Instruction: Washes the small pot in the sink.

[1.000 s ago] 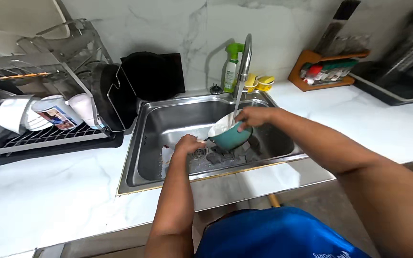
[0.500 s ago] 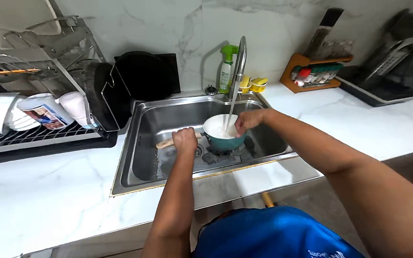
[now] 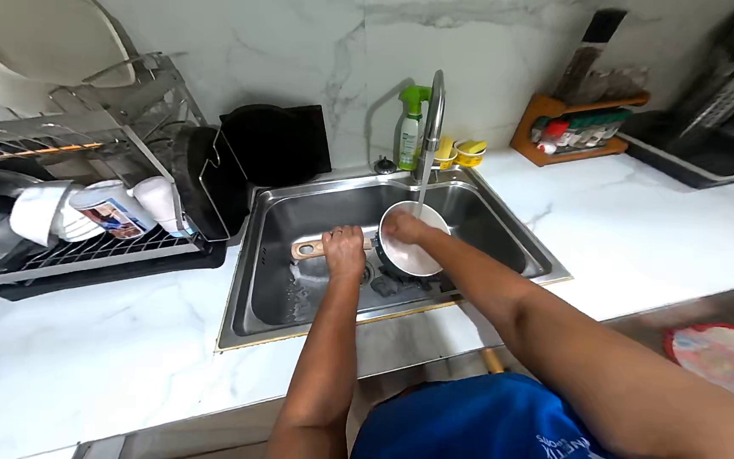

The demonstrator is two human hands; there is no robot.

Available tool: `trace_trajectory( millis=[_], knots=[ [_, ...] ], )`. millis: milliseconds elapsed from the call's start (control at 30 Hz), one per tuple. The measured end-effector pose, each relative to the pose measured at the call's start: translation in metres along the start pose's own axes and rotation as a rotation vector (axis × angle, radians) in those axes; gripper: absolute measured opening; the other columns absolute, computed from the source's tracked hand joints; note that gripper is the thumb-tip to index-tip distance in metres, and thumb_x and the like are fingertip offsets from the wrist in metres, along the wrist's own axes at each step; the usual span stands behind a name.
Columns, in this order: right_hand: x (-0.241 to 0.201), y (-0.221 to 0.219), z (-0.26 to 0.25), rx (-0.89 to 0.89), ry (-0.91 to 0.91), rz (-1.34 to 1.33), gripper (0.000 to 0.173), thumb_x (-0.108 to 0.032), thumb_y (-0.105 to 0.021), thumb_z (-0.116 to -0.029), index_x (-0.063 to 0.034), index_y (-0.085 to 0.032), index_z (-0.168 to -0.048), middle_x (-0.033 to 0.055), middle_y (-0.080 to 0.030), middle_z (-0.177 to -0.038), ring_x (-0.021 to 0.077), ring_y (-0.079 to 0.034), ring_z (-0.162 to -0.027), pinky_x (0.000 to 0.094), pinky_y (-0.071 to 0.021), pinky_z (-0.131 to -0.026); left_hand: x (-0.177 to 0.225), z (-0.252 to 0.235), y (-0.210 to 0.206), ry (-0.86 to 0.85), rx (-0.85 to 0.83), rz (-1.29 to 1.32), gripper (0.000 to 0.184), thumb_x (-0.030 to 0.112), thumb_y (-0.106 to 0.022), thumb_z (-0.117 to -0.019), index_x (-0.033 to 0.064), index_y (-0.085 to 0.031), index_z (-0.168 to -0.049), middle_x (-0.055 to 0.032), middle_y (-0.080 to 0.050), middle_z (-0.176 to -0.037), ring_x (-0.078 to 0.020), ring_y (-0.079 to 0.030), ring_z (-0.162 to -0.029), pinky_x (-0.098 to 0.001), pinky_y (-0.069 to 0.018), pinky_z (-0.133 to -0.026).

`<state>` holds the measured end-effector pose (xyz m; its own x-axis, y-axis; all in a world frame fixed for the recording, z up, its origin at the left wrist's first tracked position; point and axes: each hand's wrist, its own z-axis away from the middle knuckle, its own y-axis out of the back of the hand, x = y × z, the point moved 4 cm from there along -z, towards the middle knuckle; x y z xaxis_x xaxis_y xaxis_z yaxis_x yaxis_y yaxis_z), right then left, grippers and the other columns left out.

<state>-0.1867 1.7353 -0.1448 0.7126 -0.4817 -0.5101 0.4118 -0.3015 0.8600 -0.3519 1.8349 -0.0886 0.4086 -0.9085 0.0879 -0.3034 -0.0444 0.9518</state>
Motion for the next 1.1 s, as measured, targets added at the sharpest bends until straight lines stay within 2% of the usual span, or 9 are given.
trace_trajectory(
  millis=[67, 167, 267, 333, 467, 567, 633, 867, 1100],
  knots=[
    [0.028, 0.002, 0.013, -0.088, -0.253, 0.059, 0.037, -0.021, -0.053, -0.1068, 0.0055, -0.062, -0.132, 0.0274, -0.062, -0.135, 0.0418, -0.056, -0.131, 0.0598, -0.0408, -0.113, -0.008, 0.000, -0.001, 0.085, -0.141, 0.008, 0.024, 0.014, -0.064, -0.0969, 0.0099, -0.072, -0.119, -0.0152, -0.072, -0.117, -0.0355, -0.066, -0.113, -0.0588, -0.0446, -0.100],
    [0.022, 0.011, 0.018, -0.453, -0.248, 0.222, 0.031, -0.021, -0.062, -0.1007, 0.0067, -0.069, -0.112, 0.0263, -0.069, -0.113, 0.0421, -0.066, -0.110, 0.0636, -0.0480, -0.098, -0.023, -0.004, -0.009, 0.230, -0.422, 0.075, 0.027, 0.025, -0.066, -0.0958, 0.0118, -0.072, -0.119, -0.0156, -0.071, -0.122, -0.0366, -0.065, -0.117, -0.0628, -0.0466, -0.099],
    [-0.010, 0.056, 0.013, -0.392, -0.177, -0.142, 0.024, -0.016, -0.053, -0.1069, 0.0004, -0.070, -0.113, 0.0119, -0.071, -0.095, 0.0185, -0.069, -0.080, 0.0381, -0.0580, -0.078, -0.028, -0.003, -0.023, 0.319, -0.559, 0.123, 0.032, 0.030, -0.069, -0.0943, 0.0041, -0.072, -0.113, -0.0208, -0.069, -0.123, -0.0398, -0.065, -0.117, -0.0640, -0.0518, -0.092],
    [-0.013, 0.083, 0.017, -0.310, -0.201, -0.341, 0.024, -0.016, -0.051, -0.1083, -0.0004, -0.068, -0.116, 0.0085, -0.070, -0.093, 0.0125, -0.068, -0.074, 0.0305, -0.0589, -0.072, -0.032, -0.002, -0.034, 0.363, -0.618, 0.137, 0.038, 0.030, -0.073, -0.0913, 0.0002, -0.070, -0.115, -0.0237, -0.067, -0.125, -0.0408, -0.065, -0.118, -0.0643, -0.0516, -0.093],
    [-0.009, 0.107, 0.039, -0.275, -0.323, -0.418, 0.024, -0.016, -0.051, -0.1084, 0.0000, -0.067, -0.116, 0.0091, -0.069, -0.094, 0.0138, -0.069, -0.076, 0.0312, -0.0599, -0.074, -0.051, -0.007, -0.060, 0.405, -0.718, 0.257, 0.052, 0.028, -0.084, -0.0836, -0.0055, -0.067, -0.118, -0.0248, -0.067, -0.116, -0.0380, -0.066, -0.108, -0.0586, -0.0519, -0.093],
    [-0.009, 0.115, 0.046, -0.209, -0.335, -0.392, 0.026, -0.016, -0.050, -0.1082, -0.0017, -0.069, -0.119, 0.0108, -0.070, -0.097, 0.0159, -0.069, -0.080, 0.0346, -0.0590, -0.079, -0.060, -0.005, -0.074, 0.470, -0.774, 0.443, 0.033, 0.026, -0.082, -0.0870, 0.0013, -0.066, -0.101, -0.0046, -0.058, -0.077, -0.0130, -0.052, -0.062, -0.0304, -0.0486, -0.061],
    [-0.008, 0.120, 0.046, -0.134, -0.323, -0.364, 0.025, -0.016, -0.052, -0.1076, -0.0006, -0.069, -0.120, 0.0138, -0.071, -0.103, 0.0185, -0.071, -0.086, 0.0370, -0.0592, -0.083, -0.060, -0.001, -0.074, 0.546, -0.797, 0.599, 0.021, 0.017, -0.079, -0.0884, 0.0045, -0.063, -0.091, 0.0014, -0.051, -0.063, -0.0070, -0.045, -0.048, -0.0221, -0.0424, -0.048],
    [-0.024, 0.137, 0.063, -0.005, -0.280, -0.390, 0.026, -0.014, -0.051, -0.1084, 0.0009, -0.067, -0.122, 0.0151, -0.069, -0.113, 0.0187, -0.068, -0.096, 0.0380, -0.0556, -0.090, -0.055, 0.008, -0.062, 0.528, -1.010, 0.761, 0.009, 0.015, -0.063, -0.0978, 0.0082, -0.066, -0.092, 0.0044, -0.046, -0.055, -0.0058, -0.043, -0.042, -0.0202, -0.0396, -0.041],
    [0.000, 0.151, 0.103, 0.049, -0.226, -0.164, 0.027, -0.021, -0.053, -0.1077, -0.0059, -0.072, -0.121, 0.0160, -0.071, -0.112, 0.0280, -0.068, -0.101, 0.0510, -0.0521, -0.094, -0.018, 0.005, -0.074, 0.417, -1.121, 0.853, 0.007, 0.011, -0.059, -0.0975, 0.0079, -0.066, -0.099, 0.0041, -0.048, -0.058, -0.0055, -0.043, -0.042, -0.0204, -0.0402, -0.040]
  ],
)
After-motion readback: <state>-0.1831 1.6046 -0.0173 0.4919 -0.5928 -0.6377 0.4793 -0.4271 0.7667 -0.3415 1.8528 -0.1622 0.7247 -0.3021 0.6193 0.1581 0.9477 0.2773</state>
